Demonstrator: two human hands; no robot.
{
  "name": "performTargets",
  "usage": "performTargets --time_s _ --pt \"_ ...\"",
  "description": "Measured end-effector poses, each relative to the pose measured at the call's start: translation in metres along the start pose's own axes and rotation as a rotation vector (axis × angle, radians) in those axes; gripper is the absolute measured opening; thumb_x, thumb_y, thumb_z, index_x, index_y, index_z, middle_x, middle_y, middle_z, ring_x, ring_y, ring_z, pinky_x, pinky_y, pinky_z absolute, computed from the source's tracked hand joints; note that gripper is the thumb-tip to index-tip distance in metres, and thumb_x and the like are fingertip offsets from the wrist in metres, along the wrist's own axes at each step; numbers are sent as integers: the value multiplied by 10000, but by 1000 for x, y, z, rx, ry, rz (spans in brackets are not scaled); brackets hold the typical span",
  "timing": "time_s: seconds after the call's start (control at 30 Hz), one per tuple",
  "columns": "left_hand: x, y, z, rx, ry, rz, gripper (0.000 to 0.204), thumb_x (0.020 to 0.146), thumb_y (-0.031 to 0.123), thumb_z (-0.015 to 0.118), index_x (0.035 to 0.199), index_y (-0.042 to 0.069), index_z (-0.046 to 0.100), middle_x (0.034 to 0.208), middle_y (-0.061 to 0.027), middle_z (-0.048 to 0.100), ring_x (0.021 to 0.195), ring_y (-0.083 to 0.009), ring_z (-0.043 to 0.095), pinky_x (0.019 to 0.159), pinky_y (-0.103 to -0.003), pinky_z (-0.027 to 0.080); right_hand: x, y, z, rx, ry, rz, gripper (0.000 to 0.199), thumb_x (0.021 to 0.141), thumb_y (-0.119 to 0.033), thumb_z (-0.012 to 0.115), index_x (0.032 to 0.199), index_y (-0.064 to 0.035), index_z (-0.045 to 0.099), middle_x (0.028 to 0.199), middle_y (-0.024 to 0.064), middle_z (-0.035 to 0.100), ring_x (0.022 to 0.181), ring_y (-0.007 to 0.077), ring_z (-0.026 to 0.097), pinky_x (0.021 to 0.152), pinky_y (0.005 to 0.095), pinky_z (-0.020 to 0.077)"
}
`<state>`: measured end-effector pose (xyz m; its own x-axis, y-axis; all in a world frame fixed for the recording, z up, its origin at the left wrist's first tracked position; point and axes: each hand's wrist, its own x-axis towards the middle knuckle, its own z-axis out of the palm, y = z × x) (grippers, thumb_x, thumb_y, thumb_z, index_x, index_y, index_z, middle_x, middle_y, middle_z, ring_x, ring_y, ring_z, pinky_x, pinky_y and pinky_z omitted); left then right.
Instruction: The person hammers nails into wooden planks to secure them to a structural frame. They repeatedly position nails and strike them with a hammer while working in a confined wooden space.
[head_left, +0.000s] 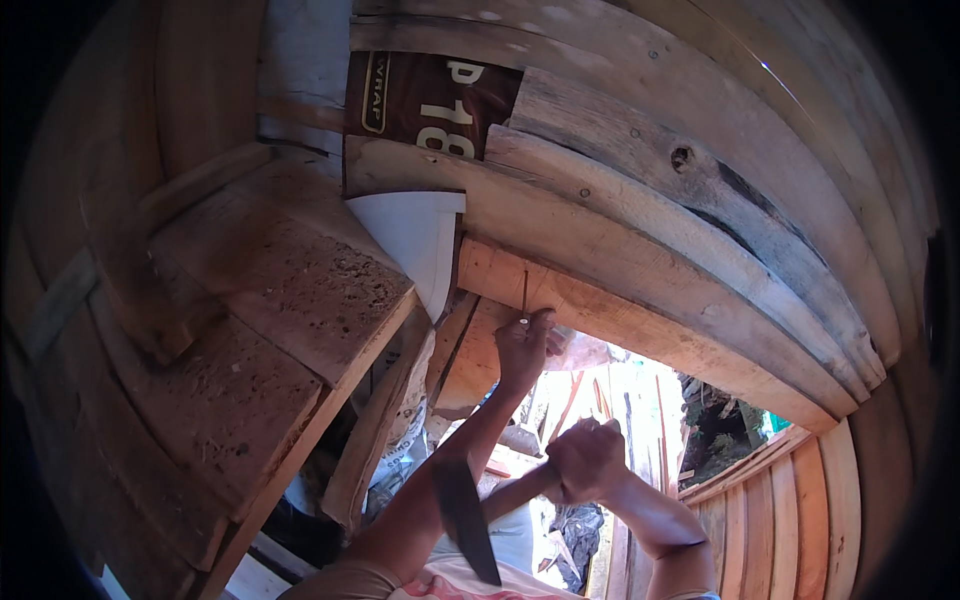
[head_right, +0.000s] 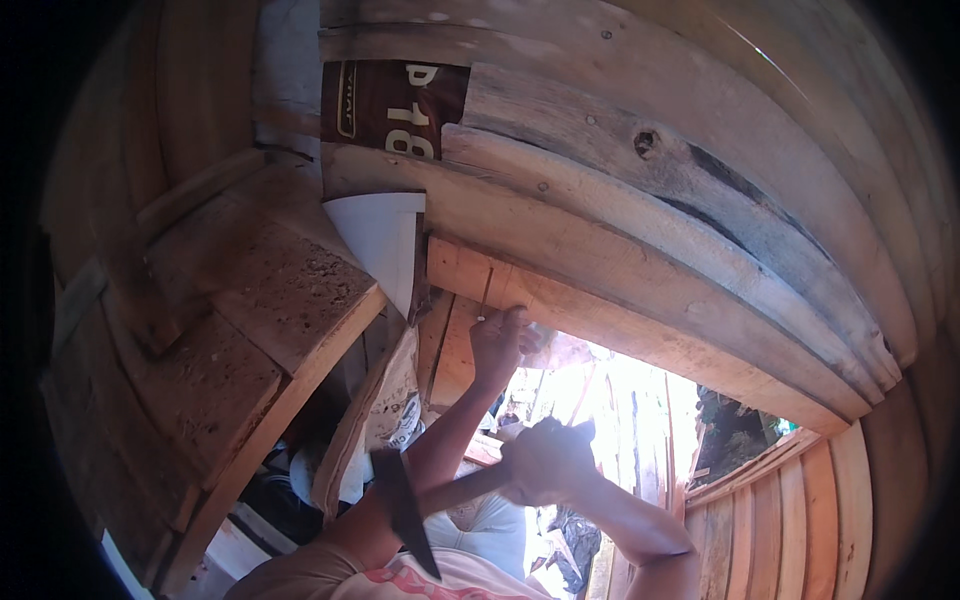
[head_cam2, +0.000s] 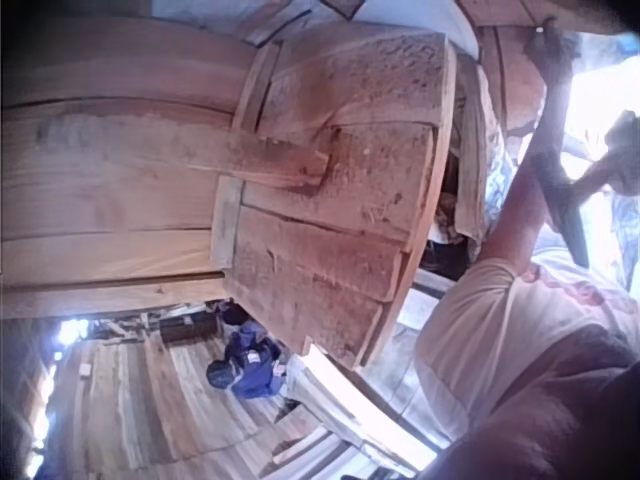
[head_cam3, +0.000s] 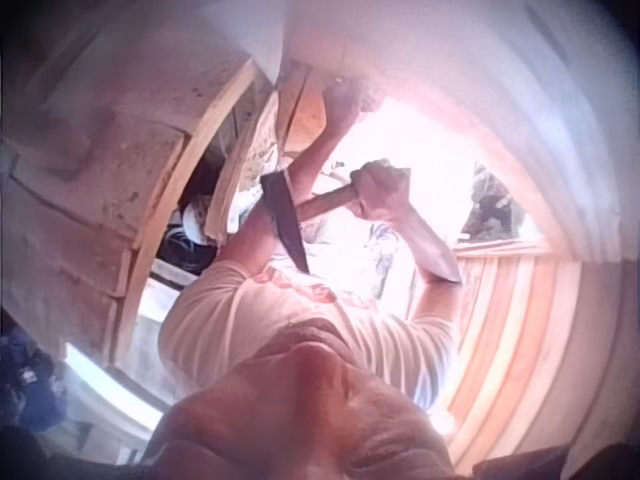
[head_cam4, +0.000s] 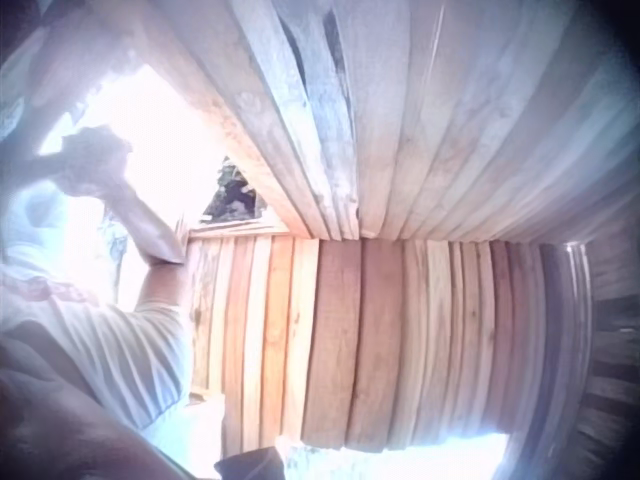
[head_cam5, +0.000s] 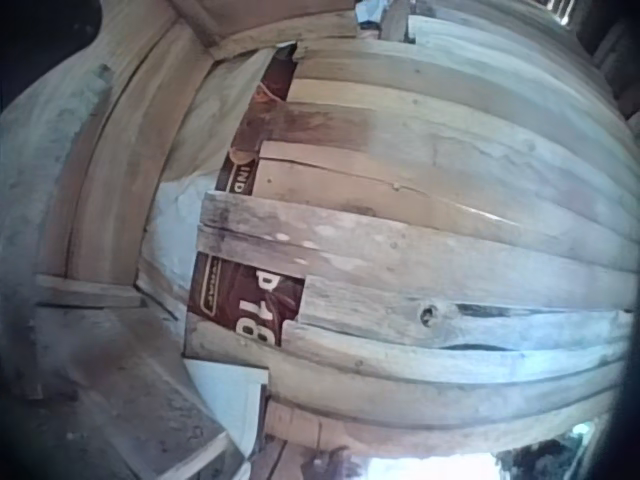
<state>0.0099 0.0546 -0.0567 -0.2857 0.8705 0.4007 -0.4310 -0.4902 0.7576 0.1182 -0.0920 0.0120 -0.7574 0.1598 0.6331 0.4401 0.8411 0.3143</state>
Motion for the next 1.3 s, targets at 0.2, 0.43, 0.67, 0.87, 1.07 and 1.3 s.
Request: performTargets --time_s 0.2,0.43,0.67,0.87,1.07,1.3 --pt "-4 1 6 -66 16 -75 238 883 192 549 868 -32 628 594 -89 612 458 -129 566 442 -230 447 -12 25 7 178 -425 422 202 683 -276 622 637 -99 538 520 43 498 432 214 516 412 310 387" --pt "-1 -4 9 -43 12 -30 222 887 184 552 870 -26 623 593 -87 605 440 -133 571 429 -229 443 -24 40 18 -67 70 122 199 713 -264 611 637 -102 522 505 42 445 399 208 437 386 337 320" --pt "4 3 7 -68 13 -31 238 901 212 541 904 -16 612 633 -84 609 499 -137 583 484 -248 463 -18 41 3 -77 -607 325 215 724 -272 619 626 -114 512 516 16 508 459 199 545 439 327 362" --pt "0 -2 10 -21 -9 -52 219 884 186 564 845 -23 621 588 -89 606 443 -123 561 429 -225 433 -24 37 22 18 117 144 206 770 -240 570 660 -76 514 510 50 444 389 216 442 387 337 344" --pt "1 -11 8 -78 6 -21 246 873 219 573 804 -13 615 642 -92 611 466 -115 569 424 -233 431 -31 4 -1 43 -16 -25 180 607 -330 650 602 -154 614 531 53 529 493 224 552 437 358 375" --pt "-2 1 3 -2 -15 -141 259 897 229 535 840 -13 606 633 -94 619 497 -120 581 470 -251 445 -26 47 22 -11 59 212 273 778 -258 622 649 -60 485 517 49 427 407 230 449 402 337 366"
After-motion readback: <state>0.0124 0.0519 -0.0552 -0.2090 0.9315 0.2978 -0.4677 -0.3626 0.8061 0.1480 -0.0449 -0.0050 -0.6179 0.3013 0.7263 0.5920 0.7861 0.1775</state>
